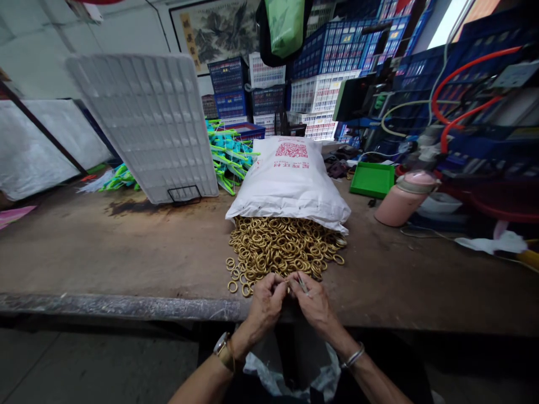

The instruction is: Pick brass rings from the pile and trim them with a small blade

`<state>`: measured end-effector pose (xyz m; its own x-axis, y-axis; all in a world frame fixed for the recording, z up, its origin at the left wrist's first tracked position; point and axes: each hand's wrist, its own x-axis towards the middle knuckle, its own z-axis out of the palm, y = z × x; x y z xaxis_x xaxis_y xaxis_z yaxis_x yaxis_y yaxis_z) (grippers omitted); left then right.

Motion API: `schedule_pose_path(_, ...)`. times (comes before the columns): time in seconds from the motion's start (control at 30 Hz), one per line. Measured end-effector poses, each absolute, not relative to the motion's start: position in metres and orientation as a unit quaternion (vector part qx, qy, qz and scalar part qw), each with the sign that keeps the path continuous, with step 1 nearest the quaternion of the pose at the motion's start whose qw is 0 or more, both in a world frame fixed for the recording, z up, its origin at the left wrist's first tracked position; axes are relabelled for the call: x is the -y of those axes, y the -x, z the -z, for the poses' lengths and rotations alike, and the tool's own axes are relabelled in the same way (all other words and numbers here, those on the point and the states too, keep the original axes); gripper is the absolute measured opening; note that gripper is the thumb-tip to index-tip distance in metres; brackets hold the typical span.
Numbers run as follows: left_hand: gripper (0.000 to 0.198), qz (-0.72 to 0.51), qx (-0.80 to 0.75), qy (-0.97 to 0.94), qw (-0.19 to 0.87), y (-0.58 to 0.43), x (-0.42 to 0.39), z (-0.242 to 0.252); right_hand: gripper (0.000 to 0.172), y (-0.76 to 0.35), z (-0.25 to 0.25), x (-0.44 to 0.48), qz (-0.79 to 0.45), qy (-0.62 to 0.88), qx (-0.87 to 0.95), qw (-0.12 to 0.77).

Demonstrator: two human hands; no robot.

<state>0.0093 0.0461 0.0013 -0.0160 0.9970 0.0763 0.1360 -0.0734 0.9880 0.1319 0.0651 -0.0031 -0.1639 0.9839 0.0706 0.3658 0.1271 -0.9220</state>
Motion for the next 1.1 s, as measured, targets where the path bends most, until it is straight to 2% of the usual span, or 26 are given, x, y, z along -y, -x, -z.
schedule_pose_path(0.13, 0.022, -0.47, -0.482, -0.44, 0.594, -0.007, -0.043, -0.005, 0.027, -0.129, 0.002, -0.065, -0.492, 0.518, 0.569, 0.407)
schedule_pose_path(0.2, 0.025, -0.463, -0.475, -0.403, 0.631, -0.006, -0.041, -0.006, 0.028, -0.128, 0.003, -0.064, -0.506, 0.514, 0.561, 0.406)
schedule_pose_path(0.47, 0.021, -0.486, -0.495, -0.467, 0.549, -0.008, -0.038, -0.004, 0.028, -0.126, 0.009, -0.068, -0.418, 0.539, 0.617, 0.393)
schedule_pose_path(0.87, 0.027, -0.478, -0.457, -0.391, 0.64, -0.006, -0.032, -0.016, 0.03, -0.128, -0.001, -0.067, -0.487, 0.508, 0.597, 0.386)
schedule_pose_path(1.0, 0.027, -0.487, -0.454, -0.38, 0.642, -0.005, -0.03, -0.016, 0.029, -0.132, 0.003, -0.065, -0.395, 0.547, 0.636, 0.374)
schedule_pose_path(1.1, 0.027, -0.503, -0.457, -0.38, 0.627, -0.004, -0.032, -0.017, 0.019, -0.134, 0.008, -0.062, -0.289, 0.555, 0.71, 0.322)
